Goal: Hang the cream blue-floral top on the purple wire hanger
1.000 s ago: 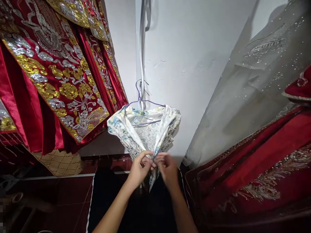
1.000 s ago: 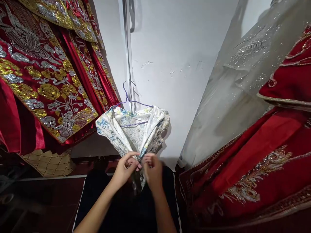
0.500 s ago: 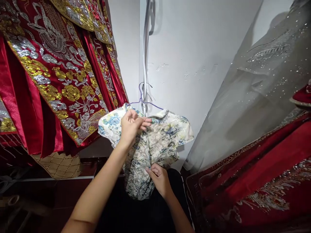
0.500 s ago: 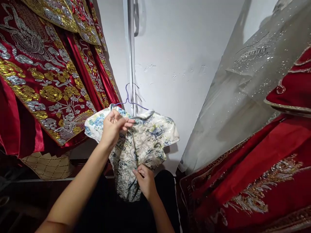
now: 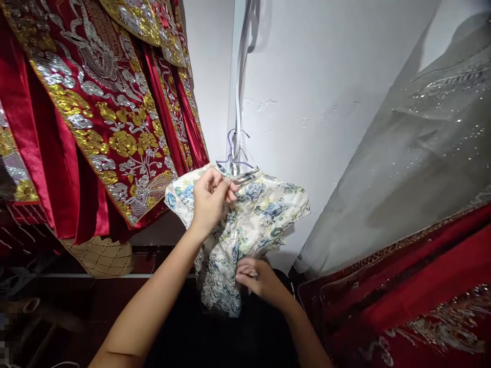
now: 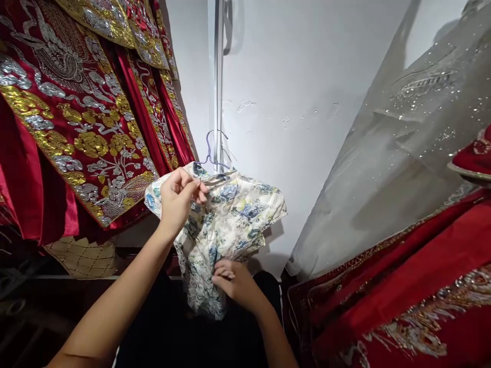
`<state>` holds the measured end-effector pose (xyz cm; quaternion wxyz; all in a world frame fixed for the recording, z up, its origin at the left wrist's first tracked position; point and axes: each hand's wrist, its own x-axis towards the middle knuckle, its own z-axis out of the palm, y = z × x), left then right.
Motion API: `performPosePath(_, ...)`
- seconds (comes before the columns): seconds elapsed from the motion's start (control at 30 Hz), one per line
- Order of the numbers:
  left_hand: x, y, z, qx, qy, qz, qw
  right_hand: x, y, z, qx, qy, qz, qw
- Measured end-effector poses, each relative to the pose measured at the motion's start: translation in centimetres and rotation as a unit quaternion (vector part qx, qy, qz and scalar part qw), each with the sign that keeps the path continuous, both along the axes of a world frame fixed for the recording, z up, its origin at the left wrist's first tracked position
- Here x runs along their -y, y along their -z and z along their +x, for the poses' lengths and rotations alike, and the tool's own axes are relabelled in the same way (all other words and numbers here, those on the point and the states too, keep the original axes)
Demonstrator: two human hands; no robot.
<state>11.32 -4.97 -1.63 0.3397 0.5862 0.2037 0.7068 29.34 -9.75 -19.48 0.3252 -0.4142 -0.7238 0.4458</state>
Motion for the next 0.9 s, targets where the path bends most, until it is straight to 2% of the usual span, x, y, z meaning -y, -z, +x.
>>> performPosePath(0.1,0.4,1.5,0.1,-0.022,-0.001,-0.005,1.000,-0.9,-5.4,0.1,-0.062,0.044,0.037,0.996)
performPosePath(0.2,0.8,2.2,0.4,-0.048,-0.007,-0.018,0.999,-2.7,-11.4,-0.4,-0.124,0.097,0.141,0.977)
performPosePath(0.27,0.9,2.4,0.6,-0.057,-0.017,-0.020,0.998,-4.1,-14.7,-1.0,-0.105,0.090,0.229,0.964)
performPosePath(0.33,1.0,2.4,0.8,-0.055,-0.022,-0.024,0.998,-5.2,-16.7,-1.5,-0.039,0.067,0.307,0.949)
performPosePath(0.43,0.9,2.1,0.8,-0.037,-0.016,-0.042,0.998,-6.1,-18.1,-2.1,0.046,0.062,0.399,0.914)
performPosePath(0.5,0.5,1.6,0.9,-0.026,-0.010,-0.053,0.998,-6.2,-18.6,-2.4,0.054,0.079,0.436,0.895)
performPosePath(0.57,-0.1,1.5,1.0,-0.023,-0.008,-0.063,0.998,-6.4,-19.5,-2.5,0.018,0.099,0.454,0.885)
performPosePath(0.63,-0.6,2.5,1.3,-0.032,-0.003,-0.087,0.996,-6.9,-20.9,-2.1,-0.051,0.128,0.464,0.875)
performPosePath(0.7,-0.5,4.8,1.5,-0.058,0.013,-0.134,0.989,-7.5,-22.3,-0.8,-0.137,0.171,0.468,0.856)
performPosePath(0.77,0.4,8.2,1.4,-0.101,0.029,-0.188,0.977,-7.9,-23.1,1.7,-0.223,0.219,0.460,0.831)
performPosePath(0.83,1.8,11.6,1.0,-0.162,0.034,-0.216,0.962,-7.8,-22.6,5.1,-0.290,0.257,0.438,0.811)
performPosePath(0.9,2.8,14.0,0.3,-0.197,0.029,-0.217,0.956,-7.2,-20.8,8.5,-0.339,0.267,0.400,0.808)
